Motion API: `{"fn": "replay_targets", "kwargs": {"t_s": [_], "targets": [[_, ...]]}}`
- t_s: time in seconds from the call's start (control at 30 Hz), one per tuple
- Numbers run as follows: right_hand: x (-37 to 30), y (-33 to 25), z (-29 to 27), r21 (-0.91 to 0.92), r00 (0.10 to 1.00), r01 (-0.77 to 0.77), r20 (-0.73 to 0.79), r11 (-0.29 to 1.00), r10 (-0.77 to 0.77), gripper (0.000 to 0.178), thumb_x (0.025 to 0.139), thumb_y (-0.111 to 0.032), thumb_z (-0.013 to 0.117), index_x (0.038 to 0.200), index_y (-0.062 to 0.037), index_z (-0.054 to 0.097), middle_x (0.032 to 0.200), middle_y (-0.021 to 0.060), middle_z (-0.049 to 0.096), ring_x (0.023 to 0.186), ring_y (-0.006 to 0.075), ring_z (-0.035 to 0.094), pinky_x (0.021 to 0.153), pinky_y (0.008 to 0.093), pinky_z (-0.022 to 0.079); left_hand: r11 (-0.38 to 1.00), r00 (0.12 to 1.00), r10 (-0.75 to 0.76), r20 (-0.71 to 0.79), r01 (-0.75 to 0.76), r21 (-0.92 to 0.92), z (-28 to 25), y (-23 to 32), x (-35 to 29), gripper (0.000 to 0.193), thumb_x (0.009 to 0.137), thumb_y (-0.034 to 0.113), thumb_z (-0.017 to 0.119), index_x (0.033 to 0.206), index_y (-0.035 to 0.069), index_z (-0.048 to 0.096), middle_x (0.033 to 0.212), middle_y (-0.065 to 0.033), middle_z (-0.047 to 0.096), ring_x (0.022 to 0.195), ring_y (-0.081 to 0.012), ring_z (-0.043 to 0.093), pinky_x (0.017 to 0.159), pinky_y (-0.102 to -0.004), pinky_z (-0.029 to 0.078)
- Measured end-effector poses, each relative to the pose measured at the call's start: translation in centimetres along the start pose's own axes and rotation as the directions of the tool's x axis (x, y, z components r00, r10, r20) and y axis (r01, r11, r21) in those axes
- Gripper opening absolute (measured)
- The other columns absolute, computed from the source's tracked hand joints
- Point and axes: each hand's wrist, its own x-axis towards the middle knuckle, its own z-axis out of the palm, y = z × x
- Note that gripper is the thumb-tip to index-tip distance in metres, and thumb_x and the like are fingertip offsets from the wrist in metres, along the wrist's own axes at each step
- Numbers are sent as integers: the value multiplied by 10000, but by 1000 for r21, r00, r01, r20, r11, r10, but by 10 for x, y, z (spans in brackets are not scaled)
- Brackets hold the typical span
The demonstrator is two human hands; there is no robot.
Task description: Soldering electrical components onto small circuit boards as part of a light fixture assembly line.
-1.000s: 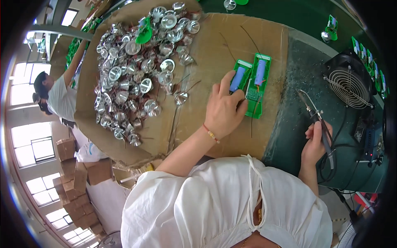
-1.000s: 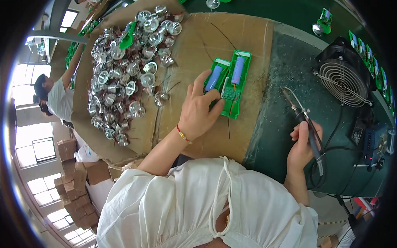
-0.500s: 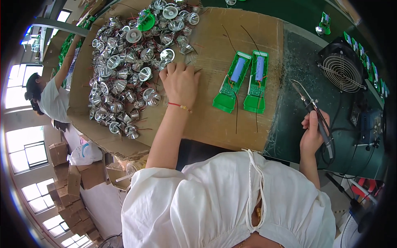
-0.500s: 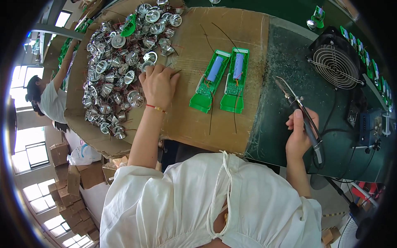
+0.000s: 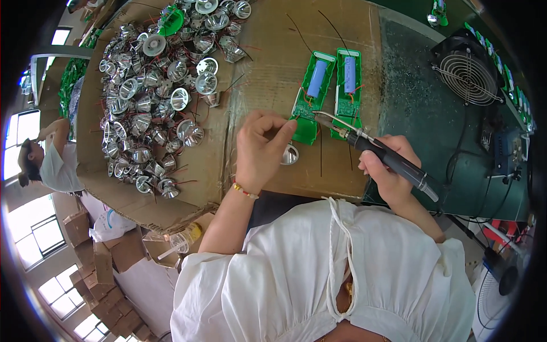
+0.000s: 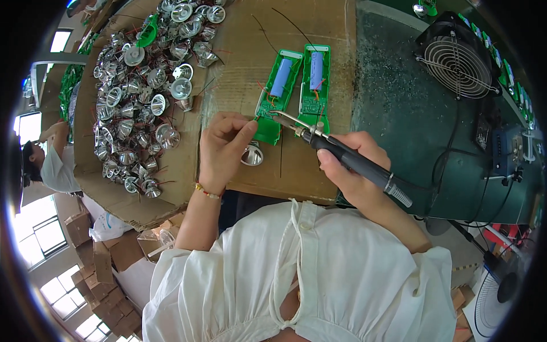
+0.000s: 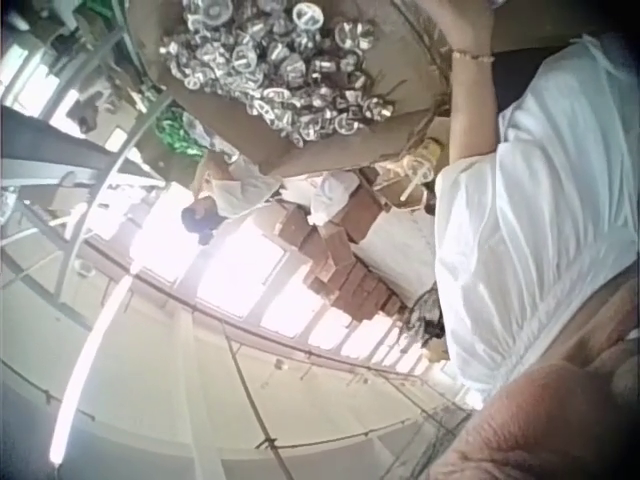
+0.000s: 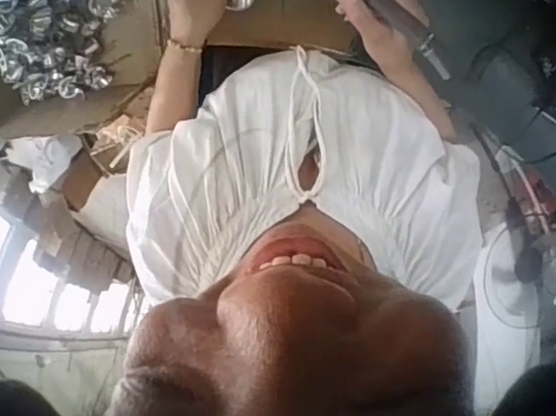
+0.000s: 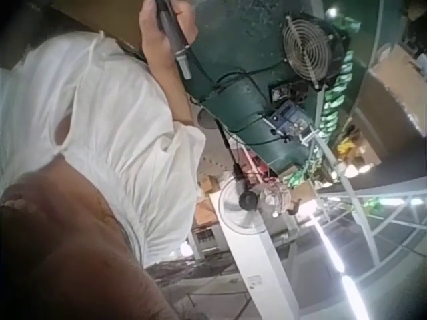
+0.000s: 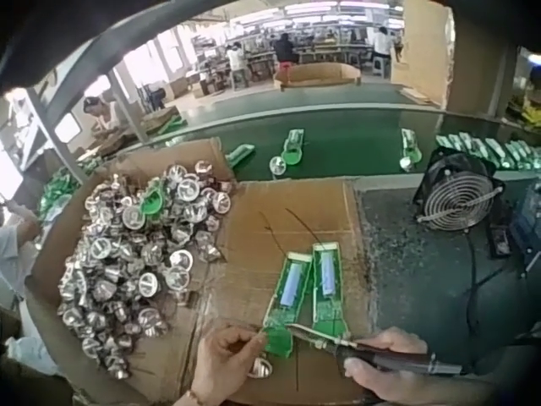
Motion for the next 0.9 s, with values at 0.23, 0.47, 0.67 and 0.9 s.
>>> {"fn": "replay_targets", "kwargs": {"t_s": [0.23, 0.47, 0.67, 0.9], "targets": [[3, 8, 13, -43, 998, -12, -66, 999, 9, 153, 805, -42, 606, 885, 30, 498, 689, 97, 584, 548, 106, 563, 473, 215, 462, 996, 1000, 29, 10, -30, 81, 8, -1, 8, 126, 745, 95, 658, 706, -19, 622, 785, -94, 570, 614, -150, 542, 557, -261, 437], [6, 8, 20, -18, 991, -60, -117, 998, 57, 184, 788, -79, 654, 835, 19, 506, 635, 58, 604, 537, 65, 556, 480, 197, 435, 994, 1000, 9, 0, -9, 111, 9, 0, 10, 140, 742, 119, 650, 687, -6, 621, 754, -98, 575, 640, -195, 542, 581, -294, 440], [6, 6, 21, 39, 980, -148, -128, 988, 152, 174, 803, -88, 638, 846, 10, 501, 638, 71, 593, 538, 79, 553, 483, 204, 444, 992, 999, 38, -19, -35, 124, 11, -4, 12, 151, 739, 131, 642, 667, 3, 613, 748, -97, 581, 685, -235, 542, 622, -324, 435], [1, 2, 13, 158, 981, -89, -154, 983, 114, 173, 824, -79, 612, 876, 19, 479, 692, 101, 593, 560, 96, 560, 487, 215, 461, 985, 1000, 24, -8, -23, 173, 10, 1, 11, 159, 752, 122, 651, 690, -17, 604, 745, -75, 579, 635, -150, 527, 574, -269, 424]]}}
